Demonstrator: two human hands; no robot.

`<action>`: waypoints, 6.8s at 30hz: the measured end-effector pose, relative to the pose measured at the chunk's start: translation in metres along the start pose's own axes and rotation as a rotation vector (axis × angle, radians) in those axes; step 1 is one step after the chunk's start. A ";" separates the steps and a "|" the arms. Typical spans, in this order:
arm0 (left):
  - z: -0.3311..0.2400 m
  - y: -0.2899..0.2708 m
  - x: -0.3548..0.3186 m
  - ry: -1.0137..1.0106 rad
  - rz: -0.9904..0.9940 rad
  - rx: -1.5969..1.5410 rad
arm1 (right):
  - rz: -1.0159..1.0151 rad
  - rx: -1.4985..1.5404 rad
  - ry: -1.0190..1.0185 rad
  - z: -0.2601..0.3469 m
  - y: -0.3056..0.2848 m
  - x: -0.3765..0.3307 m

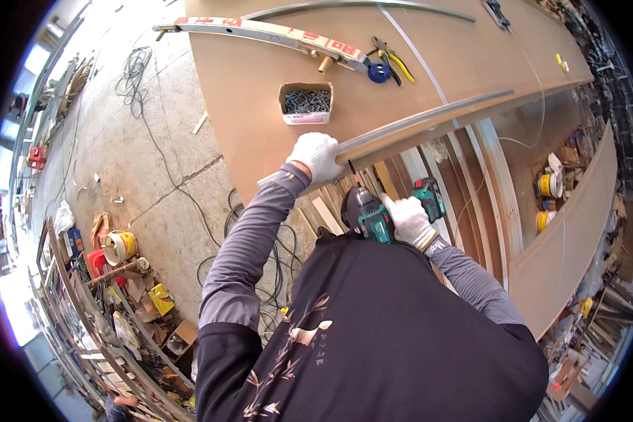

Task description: The person uses a cordless drill to drive screws into a metal rail attached to a large wooden panel. They repeatedly pick up screws and fasten the rail along the panel's edge. Other workers are visible in the background.

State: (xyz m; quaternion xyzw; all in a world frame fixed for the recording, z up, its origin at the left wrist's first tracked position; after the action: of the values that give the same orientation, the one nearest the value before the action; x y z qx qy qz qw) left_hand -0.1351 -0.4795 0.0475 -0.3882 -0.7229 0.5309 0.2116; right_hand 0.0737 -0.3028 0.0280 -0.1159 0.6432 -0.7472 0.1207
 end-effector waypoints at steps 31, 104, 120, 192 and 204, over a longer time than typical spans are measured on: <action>0.079 -0.047 0.075 -0.381 -0.120 0.182 | -0.156 0.009 0.051 0.000 0.014 -0.011; -0.170 0.156 0.115 -0.792 -0.736 -2.258 | 0.192 0.058 -0.021 -0.169 -0.035 -0.056; -0.162 0.151 0.113 -0.805 -0.729 -2.212 | 0.263 0.017 -0.011 -0.180 -0.020 -0.050; -0.083 0.030 0.103 -0.266 -0.228 -0.015 | 0.293 -0.019 -0.017 -0.165 -0.038 -0.021; -0.084 0.028 0.103 -0.247 -0.277 0.003 | 0.308 0.036 -0.010 -0.171 -0.029 -0.021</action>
State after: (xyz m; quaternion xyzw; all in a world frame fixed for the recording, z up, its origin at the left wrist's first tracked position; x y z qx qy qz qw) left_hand -0.1283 -0.3441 0.0391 -0.2165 -0.7891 0.5415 0.1930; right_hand 0.0361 -0.1323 0.0314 -0.0173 0.6393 -0.7306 0.2392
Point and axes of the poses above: each hand's wrist, its own x-axis towards the middle knuckle, its own y-axis out of the palm, z = x × y, the point moved 5 cm from there along x, towards the middle knuckle, and after that the axes turned 3 degrees about y, right-handed, at the moved point
